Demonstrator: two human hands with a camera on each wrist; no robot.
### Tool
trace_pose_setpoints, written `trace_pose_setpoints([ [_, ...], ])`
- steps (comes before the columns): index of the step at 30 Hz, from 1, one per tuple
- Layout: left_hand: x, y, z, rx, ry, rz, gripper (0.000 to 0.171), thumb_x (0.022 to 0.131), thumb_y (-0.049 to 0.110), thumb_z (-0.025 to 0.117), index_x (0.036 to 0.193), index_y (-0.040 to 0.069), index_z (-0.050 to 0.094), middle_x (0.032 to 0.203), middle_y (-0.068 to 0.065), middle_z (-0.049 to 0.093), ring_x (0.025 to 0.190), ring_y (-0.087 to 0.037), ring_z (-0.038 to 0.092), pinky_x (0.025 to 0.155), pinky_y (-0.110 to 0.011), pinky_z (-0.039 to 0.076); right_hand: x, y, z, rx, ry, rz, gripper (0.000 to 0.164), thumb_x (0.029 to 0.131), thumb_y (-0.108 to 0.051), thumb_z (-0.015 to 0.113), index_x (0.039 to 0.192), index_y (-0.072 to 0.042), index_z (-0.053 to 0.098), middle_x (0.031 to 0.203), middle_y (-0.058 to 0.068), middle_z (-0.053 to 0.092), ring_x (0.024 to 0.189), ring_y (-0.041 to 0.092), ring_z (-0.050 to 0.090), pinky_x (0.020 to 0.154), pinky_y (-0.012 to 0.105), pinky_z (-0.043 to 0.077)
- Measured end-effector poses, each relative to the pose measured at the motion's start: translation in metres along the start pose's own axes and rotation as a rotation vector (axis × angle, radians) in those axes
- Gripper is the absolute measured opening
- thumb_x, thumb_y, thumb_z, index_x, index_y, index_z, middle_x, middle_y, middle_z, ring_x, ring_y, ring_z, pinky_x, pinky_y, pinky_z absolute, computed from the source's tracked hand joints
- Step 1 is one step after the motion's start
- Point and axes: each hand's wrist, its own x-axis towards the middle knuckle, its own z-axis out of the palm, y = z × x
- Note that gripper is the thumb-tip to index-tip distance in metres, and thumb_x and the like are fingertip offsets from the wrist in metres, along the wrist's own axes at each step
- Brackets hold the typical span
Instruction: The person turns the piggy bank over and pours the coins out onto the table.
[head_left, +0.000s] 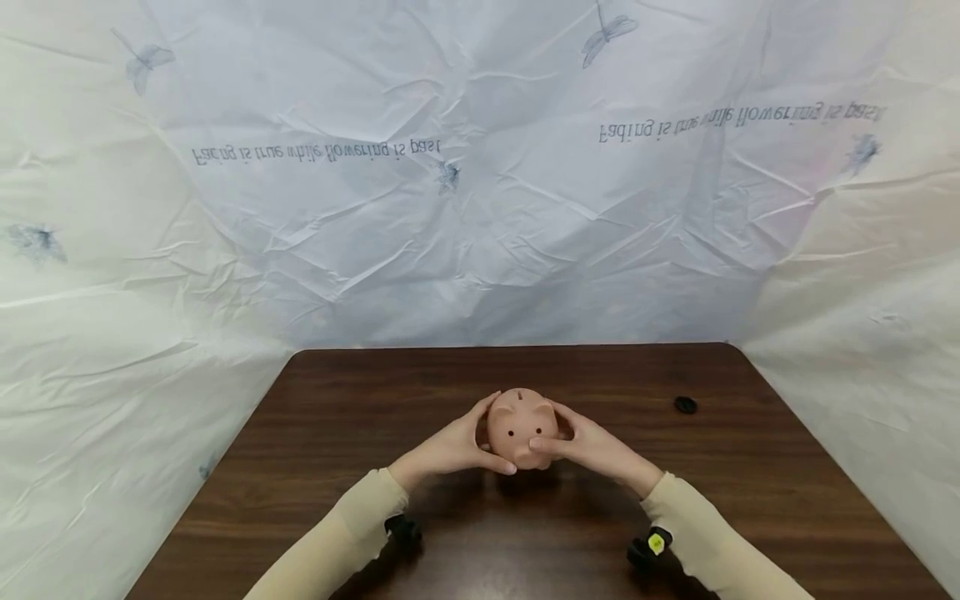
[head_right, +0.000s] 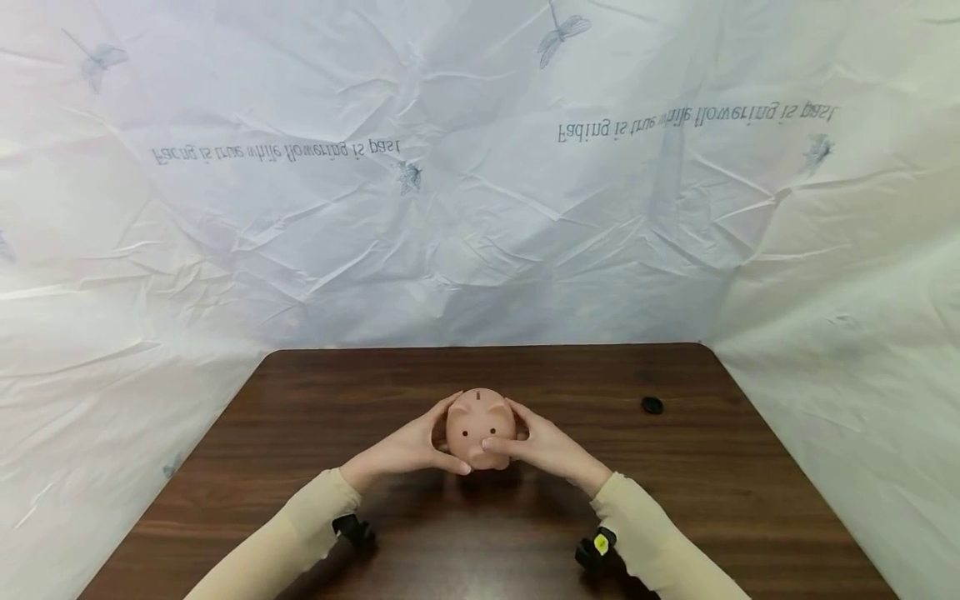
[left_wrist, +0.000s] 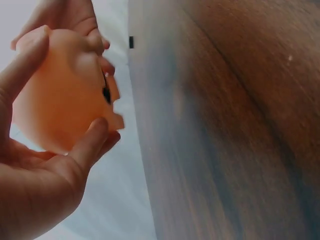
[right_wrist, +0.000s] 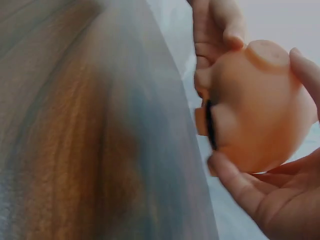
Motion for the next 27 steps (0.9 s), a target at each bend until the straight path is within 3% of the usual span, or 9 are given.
trace_pose_setpoints([
  [5, 0.004, 0.0, -0.004, -0.093, -0.056, -0.078, 0.087, 0.088, 0.03, 0.082, 0.156, 0.013, 0.031, 0.138, -0.003, 0.056, 0.121, -0.018, 0.058, 0.1, -0.038, 0.05, 0.005, -0.004, -0.008, 0.055, -0.11, 0.034, 0.07, 0.105, -0.043, 0.054, 0.154, 0.001, 0.031, 0.126, 0.016, 0.061, 0.099, 0.026, 0.067, 0.085, 0.045, 0.057],
  [9, 0.002, 0.0, -0.007, -0.133, -0.053, -0.171, 0.075, 0.093, 0.037, 0.074, 0.149, 0.0, 0.04, 0.133, -0.005, 0.06, 0.116, -0.018, 0.061, 0.1, -0.039, 0.051, 0.006, -0.006, -0.011, 0.077, -0.179, 0.083, 0.069, 0.106, -0.045, 0.051, 0.15, 0.006, 0.033, 0.108, 0.015, 0.068, 0.092, 0.028, 0.069, 0.081, 0.042, 0.059],
  [14, 0.0, 0.001, -0.013, -0.151, -0.067, -0.235, 0.069, 0.098, 0.045, 0.064, 0.14, -0.007, 0.049, 0.12, -0.012, 0.067, 0.107, -0.022, 0.067, 0.093, -0.038, 0.056, 0.005, -0.01, -0.009, 0.029, -0.212, 0.123, 0.075, 0.103, -0.047, 0.055, 0.147, 0.01, 0.035, 0.105, 0.014, 0.069, 0.092, 0.028, 0.069, 0.079, 0.04, 0.06],
  [18, -0.003, -0.001, -0.017, -0.133, -0.098, -0.261, 0.073, 0.099, 0.049, 0.061, 0.143, -0.007, 0.046, 0.119, -0.011, 0.067, 0.107, -0.024, 0.068, 0.092, -0.038, 0.057, 0.006, -0.008, -0.005, 0.019, -0.232, 0.139, 0.073, 0.103, -0.049, 0.053, 0.145, 0.009, 0.039, 0.108, 0.013, 0.067, 0.094, 0.027, 0.069, 0.08, 0.041, 0.059],
  [23, 0.002, 0.002, -0.019, -0.159, -0.093, -0.224, 0.069, 0.099, 0.043, 0.063, 0.144, -0.006, 0.045, 0.119, -0.013, 0.067, 0.108, -0.024, 0.068, 0.094, -0.039, 0.055, 0.008, -0.006, -0.008, 0.085, -0.205, 0.143, 0.073, 0.102, -0.045, 0.057, 0.148, 0.007, 0.035, 0.113, 0.015, 0.066, 0.1, 0.029, 0.067, 0.083, 0.042, 0.058],
  [25, 0.006, 0.01, -0.02, -0.136, -0.067, -0.161, 0.068, 0.097, 0.041, 0.067, 0.146, 0.0, 0.045, 0.123, -0.01, 0.065, 0.111, -0.021, 0.066, 0.096, -0.038, 0.054, 0.007, -0.011, -0.011, 0.087, -0.165, 0.107, 0.075, 0.101, -0.041, 0.062, 0.152, 0.003, 0.03, 0.121, 0.015, 0.064, 0.104, 0.028, 0.066, 0.084, 0.043, 0.058],
  [27, 0.006, 0.021, -0.023, -0.108, -0.042, -0.053, 0.07, 0.094, 0.037, 0.074, 0.15, 0.01, 0.042, 0.131, -0.007, 0.061, 0.117, -0.02, 0.062, 0.098, -0.038, 0.053, 0.003, -0.021, -0.012, 0.054, -0.109, 0.02, 0.079, 0.099, -0.037, 0.068, 0.157, -0.007, 0.024, 0.13, 0.014, 0.06, 0.109, 0.027, 0.065, 0.087, 0.043, 0.057],
])
